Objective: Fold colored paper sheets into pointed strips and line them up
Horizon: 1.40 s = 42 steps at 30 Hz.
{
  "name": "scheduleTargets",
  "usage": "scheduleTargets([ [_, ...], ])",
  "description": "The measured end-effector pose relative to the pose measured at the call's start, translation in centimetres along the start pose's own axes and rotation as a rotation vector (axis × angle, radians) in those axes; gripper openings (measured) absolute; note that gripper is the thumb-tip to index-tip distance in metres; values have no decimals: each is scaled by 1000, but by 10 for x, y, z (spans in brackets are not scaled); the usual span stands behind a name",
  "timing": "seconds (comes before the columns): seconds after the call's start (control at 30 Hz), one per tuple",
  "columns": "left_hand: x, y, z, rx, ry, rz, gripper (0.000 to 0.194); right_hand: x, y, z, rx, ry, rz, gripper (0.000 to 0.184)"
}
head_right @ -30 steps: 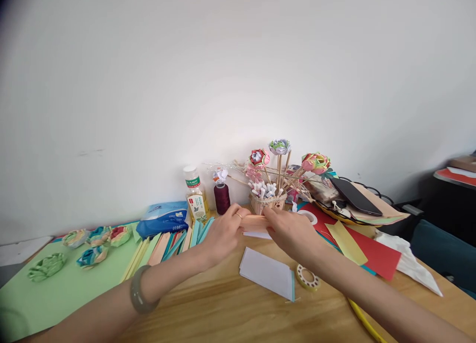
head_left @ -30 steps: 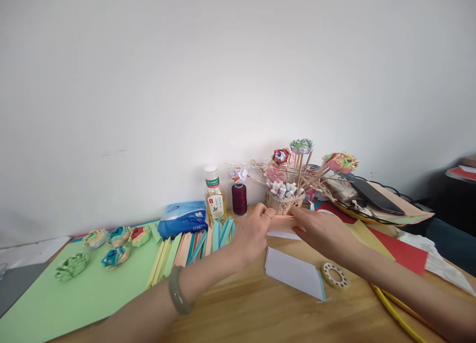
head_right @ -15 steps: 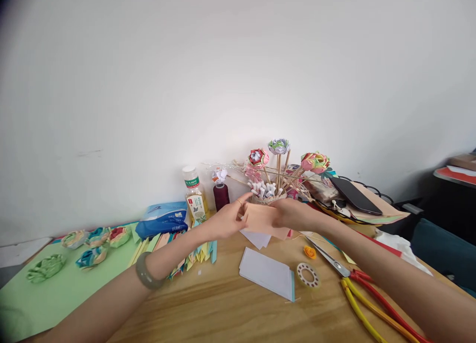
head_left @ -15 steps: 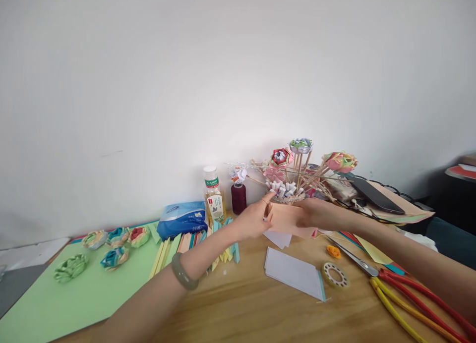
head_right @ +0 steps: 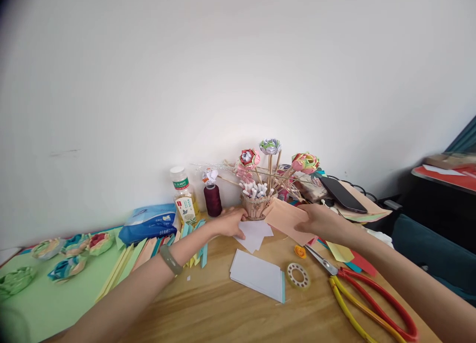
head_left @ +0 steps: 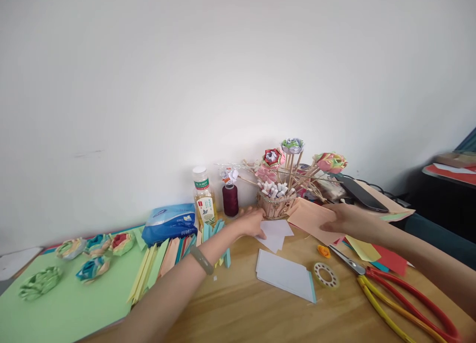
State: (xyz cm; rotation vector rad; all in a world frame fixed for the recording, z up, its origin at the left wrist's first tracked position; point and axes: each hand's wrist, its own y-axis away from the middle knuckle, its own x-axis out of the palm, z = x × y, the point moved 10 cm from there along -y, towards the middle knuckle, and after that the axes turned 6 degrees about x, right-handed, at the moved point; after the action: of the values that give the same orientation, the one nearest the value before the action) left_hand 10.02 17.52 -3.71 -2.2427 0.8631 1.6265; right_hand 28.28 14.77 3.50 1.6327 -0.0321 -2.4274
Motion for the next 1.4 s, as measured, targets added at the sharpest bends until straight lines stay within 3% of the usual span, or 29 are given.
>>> scheduleTargets([
  [0.13, 5, -2, 4, -56, -8, 44, 55, 7, 2, -3, -9, -59, 27, 28],
  [0.2, 5, -1, 3, -55, 6, 54, 42, 6, 3, -3, -15, -64, 15, 28],
  [0.3, -6, 6, -1, -41, 55, 33, 27, 3, 5, -4, 5, -58, -7, 30],
  [0.43, -21, 29, -29, 113, 176, 52, 47, -1, 8, -5, 37, -57, -38, 35],
  [0.5, -14, 43, -52, 215, 231, 137, 52, 0, 9, -2, 35, -64, -37, 36],
  [0.6, 15, 63, -80, 321, 222, 287, 52, 6, 9, 8, 12, -65, -23, 34],
  [0.67, 23, 63, -82, 277, 54, 236, 67, 10, 9, 15, -8, -52, -15, 30],
  [0.73, 30, 60, -80, 216, -81, 237, 69, 14, 9, 22, -24, -30, -12, 25],
  [1.0, 28, 51, -83, 164, -202, 276, 31, 23, 7, 37, -81, 27, -5, 27],
  [1.17, 30, 78, -92, 185, -166, 140, 22, 39, 11, 59, -172, 32, 47, 33],
  [1.3, 13, 92, -88, 133, -114, -71, 38, 64, 23, 82, -302, -16, 230, 20],
  [1.4, -2, 92, -72, 47, -89, -227, 49, 74, 31, 90, -372, -107, 345, 32],
])
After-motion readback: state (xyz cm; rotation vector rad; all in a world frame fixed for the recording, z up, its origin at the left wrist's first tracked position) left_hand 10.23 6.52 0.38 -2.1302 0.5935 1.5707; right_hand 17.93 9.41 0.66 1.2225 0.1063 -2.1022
